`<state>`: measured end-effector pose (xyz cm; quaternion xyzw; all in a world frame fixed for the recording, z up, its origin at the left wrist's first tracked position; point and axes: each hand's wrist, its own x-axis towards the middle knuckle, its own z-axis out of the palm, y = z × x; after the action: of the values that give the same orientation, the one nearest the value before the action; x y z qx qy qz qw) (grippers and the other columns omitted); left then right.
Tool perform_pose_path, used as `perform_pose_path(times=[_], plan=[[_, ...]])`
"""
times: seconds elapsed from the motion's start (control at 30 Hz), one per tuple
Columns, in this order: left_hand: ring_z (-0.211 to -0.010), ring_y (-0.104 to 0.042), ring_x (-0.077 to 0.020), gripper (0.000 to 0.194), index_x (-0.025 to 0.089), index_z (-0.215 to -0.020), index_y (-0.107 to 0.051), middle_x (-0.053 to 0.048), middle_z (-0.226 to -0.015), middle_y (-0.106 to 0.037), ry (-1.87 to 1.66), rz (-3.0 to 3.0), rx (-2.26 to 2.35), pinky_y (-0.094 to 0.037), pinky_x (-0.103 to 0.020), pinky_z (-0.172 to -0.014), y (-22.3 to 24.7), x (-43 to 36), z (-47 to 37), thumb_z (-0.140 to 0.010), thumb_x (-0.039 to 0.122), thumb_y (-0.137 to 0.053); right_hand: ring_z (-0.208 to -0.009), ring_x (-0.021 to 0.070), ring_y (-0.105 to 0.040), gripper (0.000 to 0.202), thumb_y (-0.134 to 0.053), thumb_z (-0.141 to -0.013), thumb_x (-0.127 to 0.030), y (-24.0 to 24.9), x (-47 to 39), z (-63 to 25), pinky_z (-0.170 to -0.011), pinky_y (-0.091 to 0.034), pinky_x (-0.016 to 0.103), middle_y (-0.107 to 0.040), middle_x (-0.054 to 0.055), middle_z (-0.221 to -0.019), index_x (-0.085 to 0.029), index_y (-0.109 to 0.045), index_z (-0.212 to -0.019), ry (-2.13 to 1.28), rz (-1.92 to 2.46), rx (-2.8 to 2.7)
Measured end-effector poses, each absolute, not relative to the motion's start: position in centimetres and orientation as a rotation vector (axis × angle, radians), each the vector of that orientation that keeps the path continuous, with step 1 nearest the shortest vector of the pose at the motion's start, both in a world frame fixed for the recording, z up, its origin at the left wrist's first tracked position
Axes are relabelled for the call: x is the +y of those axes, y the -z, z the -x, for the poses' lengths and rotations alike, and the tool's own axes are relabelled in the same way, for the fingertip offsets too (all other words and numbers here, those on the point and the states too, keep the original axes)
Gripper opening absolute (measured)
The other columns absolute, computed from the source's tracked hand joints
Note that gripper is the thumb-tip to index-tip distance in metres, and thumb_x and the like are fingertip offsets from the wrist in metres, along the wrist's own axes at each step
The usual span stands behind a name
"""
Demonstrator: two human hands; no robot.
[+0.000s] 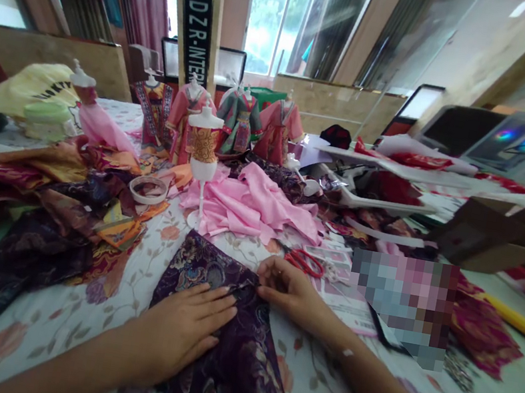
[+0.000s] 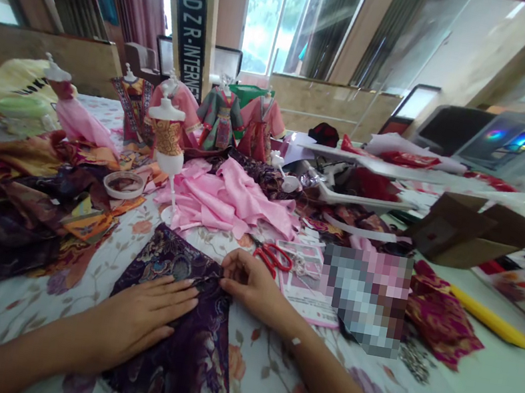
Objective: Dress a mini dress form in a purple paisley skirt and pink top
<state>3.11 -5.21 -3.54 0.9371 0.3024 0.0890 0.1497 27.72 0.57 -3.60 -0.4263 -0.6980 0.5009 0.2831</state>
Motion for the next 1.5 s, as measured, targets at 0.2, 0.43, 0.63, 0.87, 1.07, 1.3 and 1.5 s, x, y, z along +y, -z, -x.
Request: perform_pose_path(times=[0.2,0.43,0.63,0.87,1.07,1.3,1.5], plan=[[-0.129,-0.04,-0.0192,0.039,0.023,-0.132,-0.046,-0.002,-0.135,-0.05,-0.283,-2.632,0.821,-0.032,-0.041,-0.107,2.6,-4.9,-2.8,-0.093,0.025,-0.04,-0.056,0.0094,-0.037,0.019,-0.059,-0.078,-0.031,3.8,0.2,-27.0,-0.052,-0.03,0.022,-0.046,-0.004,-0.069,-0.018,-0.048,-0.087,-1.309,1.074,-1.902],[-0.106,-0.06,-0.0188,0.023,0.015,-0.096,-0.066,-0.005,-0.106,-0.07,-0.705,-2.734,0.84,-0.048,-0.035,-0.092,4.3,-4.7,-4.0,-0.091,0.023,-0.045,-0.056,0.0097,-0.039,0.009,-0.053,-0.08,-0.02,4.5,-0.1,-26.5,-0.052,-0.031,0.022,-0.046,-0.004,-0.07,-0.019,-0.048,-0.088,-1.09,1.169,-2.011],[-0.111,-0.056,-0.0194,0.024,0.014,-0.108,-0.061,-0.008,-0.116,-0.064,-0.637,-2.779,0.954,-0.047,-0.036,-0.095,4.8,-4.7,-4.7,-0.09,0.02,-0.045,-0.058,0.0111,-0.043,0.012,-0.05,-0.081,-0.017,4.7,-0.1,-26.4,-0.053,-0.032,0.022,-0.047,-0.005,-0.067,-0.02,-0.05,-0.093,-0.982,1.236,-2.075],[-0.129,-0.04,-0.0188,0.039,0.015,-0.13,-0.045,-0.006,-0.137,-0.048,-0.321,-2.786,1.02,-0.036,-0.039,-0.107,4.1,-4.8,-4.7,-0.094,0.022,-0.036,-0.06,0.0121,-0.047,0.014,-0.048,-0.08,-0.014,4.5,-0.3,-26.1,-0.055,-0.033,0.023,-0.051,-0.004,-0.067,-0.02,-0.05,-0.092,-0.85,1.336,-2.105],[-0.137,-0.022,-0.0191,0.052,0.018,-0.142,-0.026,-0.004,-0.149,-0.029,-0.158,-2.816,0.983,-0.021,-0.042,-0.113,3.3,-4.6,-4.8,-0.091,0.024,-0.034,-0.064,0.0138,-0.051,0.012,-0.049,-0.079,-0.014,4.2,-0.7,-25.6,-0.056,-0.033,0.023,-0.056,-0.002,-0.071,-0.02,-0.052,-0.089,-0.712,1.446,-2.153],[-0.14,-0.012,-0.0197,0.054,0.012,-0.138,-0.034,-0.009,-0.149,-0.027,-0.141,-2.83,0.93,-0.007,-0.04,-0.115,3.2,-3.7,-5.6,-0.086,0.027,-0.039,-0.065,0.0144,-0.053,0.015,-0.049,-0.079,-0.014,4.4,-0.9,-25.7,-0.058,-0.034,0.023,-0.058,-0.001,-0.071,-0.02,-0.054,-0.092,-0.677,1.421,-2.136],[-0.14,-0.011,-0.0196,0.058,0.02,-0.145,-0.014,-0.003,-0.152,-0.021,-0.09,-2.773,0.984,-0.011,-0.042,-0.114,3.5,-3.3,-6.0,-0.091,0.03,-0.03,-0.068,0.0151,-0.055,0.021,-0.047,-0.08,-0.012,4.6,-0.5,-26.0,-0.061,-0.036,0.024,-0.06,0.0,-0.073,-0.02,-0.056,-0.096,-0.574,1.416,-2.173]])
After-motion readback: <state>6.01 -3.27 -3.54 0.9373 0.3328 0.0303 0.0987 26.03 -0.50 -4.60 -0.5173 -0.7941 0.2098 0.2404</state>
